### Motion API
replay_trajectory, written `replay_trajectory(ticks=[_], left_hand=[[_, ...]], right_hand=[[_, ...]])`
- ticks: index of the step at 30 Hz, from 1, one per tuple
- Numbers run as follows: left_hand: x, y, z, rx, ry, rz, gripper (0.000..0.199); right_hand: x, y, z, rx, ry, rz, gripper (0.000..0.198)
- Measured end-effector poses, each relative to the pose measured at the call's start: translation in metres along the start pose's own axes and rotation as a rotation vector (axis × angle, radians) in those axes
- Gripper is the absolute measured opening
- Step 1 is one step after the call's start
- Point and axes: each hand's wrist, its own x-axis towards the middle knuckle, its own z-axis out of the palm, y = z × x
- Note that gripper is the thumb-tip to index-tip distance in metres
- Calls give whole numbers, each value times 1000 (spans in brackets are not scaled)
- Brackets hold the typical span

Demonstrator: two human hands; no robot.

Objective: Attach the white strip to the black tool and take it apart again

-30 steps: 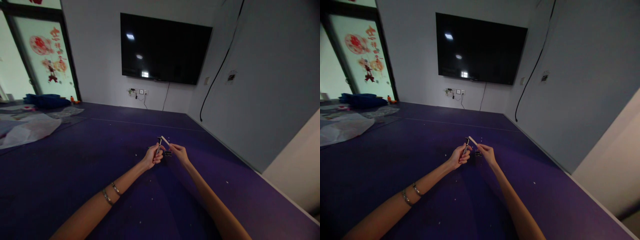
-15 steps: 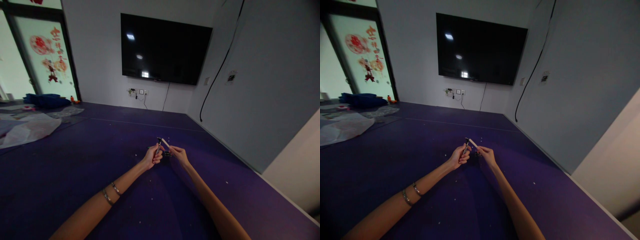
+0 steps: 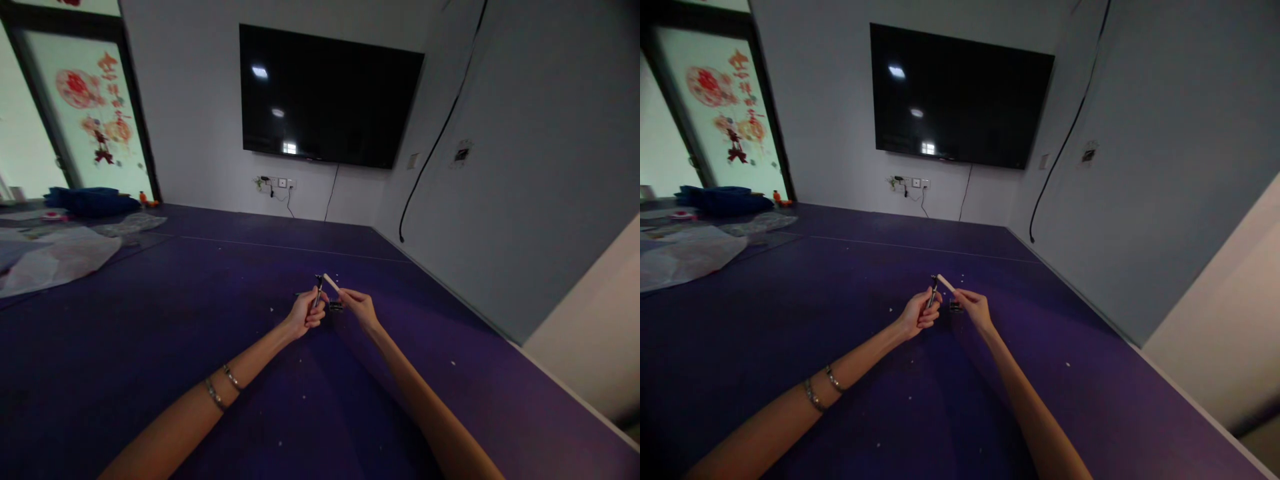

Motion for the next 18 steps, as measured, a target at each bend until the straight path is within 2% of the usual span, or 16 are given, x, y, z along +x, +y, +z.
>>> replay_trajectory(ticks=[9,14,18], left_hand=[[0,3,-1,22,-7,17,33],[2,0,-2,84,64,53,33],[5,-2,-4,215,130,141,34]], right_hand=[[-3,1,-6,-1,15,17,39],[-3,-5,-6,47,47,39,41],[-2,-9,-3,85,66,83,45]])
